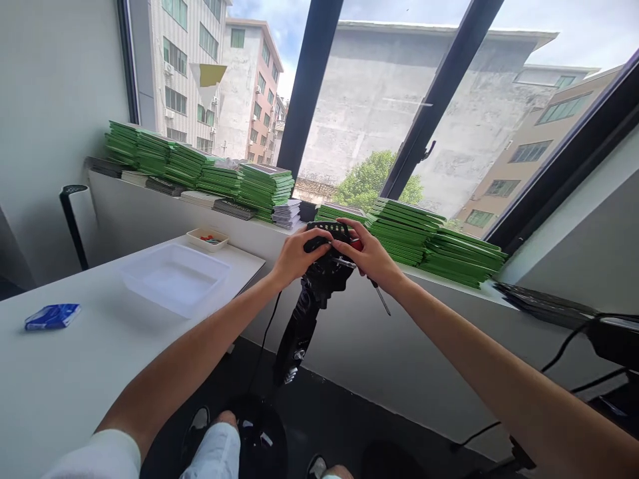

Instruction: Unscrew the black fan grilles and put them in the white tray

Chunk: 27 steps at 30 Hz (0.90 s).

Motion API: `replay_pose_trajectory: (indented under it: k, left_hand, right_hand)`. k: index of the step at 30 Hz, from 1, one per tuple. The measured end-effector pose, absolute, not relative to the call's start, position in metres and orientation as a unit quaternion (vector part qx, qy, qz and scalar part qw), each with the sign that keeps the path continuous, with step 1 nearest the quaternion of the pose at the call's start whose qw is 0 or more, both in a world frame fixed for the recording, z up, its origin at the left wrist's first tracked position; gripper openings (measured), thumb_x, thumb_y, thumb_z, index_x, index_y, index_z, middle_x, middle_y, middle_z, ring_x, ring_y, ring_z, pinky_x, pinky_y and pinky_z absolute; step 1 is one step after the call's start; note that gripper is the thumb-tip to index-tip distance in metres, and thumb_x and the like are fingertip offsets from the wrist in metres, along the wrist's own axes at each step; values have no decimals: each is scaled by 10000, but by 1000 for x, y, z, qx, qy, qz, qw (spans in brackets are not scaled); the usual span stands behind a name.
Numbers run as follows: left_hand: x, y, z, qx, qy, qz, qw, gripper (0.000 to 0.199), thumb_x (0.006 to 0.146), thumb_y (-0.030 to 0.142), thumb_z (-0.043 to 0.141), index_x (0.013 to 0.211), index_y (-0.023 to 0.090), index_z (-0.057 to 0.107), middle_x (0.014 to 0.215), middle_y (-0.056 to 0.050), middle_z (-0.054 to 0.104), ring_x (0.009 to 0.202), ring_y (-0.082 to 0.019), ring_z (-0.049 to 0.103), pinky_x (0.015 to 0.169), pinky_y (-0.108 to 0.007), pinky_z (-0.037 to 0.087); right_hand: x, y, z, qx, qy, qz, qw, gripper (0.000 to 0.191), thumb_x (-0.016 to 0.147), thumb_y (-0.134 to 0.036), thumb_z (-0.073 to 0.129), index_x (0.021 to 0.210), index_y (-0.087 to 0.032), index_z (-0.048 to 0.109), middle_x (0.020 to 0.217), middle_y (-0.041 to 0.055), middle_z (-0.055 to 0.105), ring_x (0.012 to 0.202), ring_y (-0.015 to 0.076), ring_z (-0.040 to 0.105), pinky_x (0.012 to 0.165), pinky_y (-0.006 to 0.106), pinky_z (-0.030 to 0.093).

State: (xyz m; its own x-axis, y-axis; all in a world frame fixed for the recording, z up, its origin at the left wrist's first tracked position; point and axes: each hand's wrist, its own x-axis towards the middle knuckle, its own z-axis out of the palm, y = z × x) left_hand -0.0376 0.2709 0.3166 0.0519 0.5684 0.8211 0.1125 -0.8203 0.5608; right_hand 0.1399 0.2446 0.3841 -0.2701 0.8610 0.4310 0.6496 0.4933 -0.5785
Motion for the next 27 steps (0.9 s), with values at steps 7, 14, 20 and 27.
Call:
replay_pose_trajectory:
  k: [7, 14, 20, 27]
  left_hand:
    - [-37, 275, 314, 700, 233, 646, 196, 165, 878, 199, 690, 1020, 248, 759, 1080, -37, 707, 1028, -206, 672, 942, -313, 523]
    - [-39, 280, 310, 710, 199, 646, 200, 163, 898, 217, 677, 1030, 245, 769, 1106, -53, 703, 1050, -210, 664, 959, -323, 516]
    - [-42, 282, 310, 723, 186, 631, 210, 172, 919, 243, 654, 1042, 257, 774, 1141, -57, 699, 1087, -224, 646, 982, -346, 517]
    - [-43, 285, 307, 726, 159, 632, 219, 248, 925, 269, 628, 1168, 239, 667, 1205, -57, 673, 1150, -231, 607, 1031, -360, 482]
  right_hand:
    - [137, 243, 387, -490, -775, 170, 362, 756, 800, -640, 674, 1432, -285, 460, 1099, 64, 657, 484, 61, 467, 289, 201, 352]
    - [137, 242, 389, -493, -777, 170, 353, 760, 786, -556, 723, 1441, -292, 441, 1132, 57, 641, 477, 43, 453, 288, 187, 356]
    - [138, 240, 389, -488, -780, 176, 350, 768, 786, -550, 722, 1448, -300, 424, 1180, 61, 621, 519, 51, 477, 305, 186, 371]
    - [137, 249, 390, -502, -773, 179, 343, 838, 722, -589, 759, 1435, -303, 426, 1130, 56, 620, 482, 55, 463, 280, 213, 372]
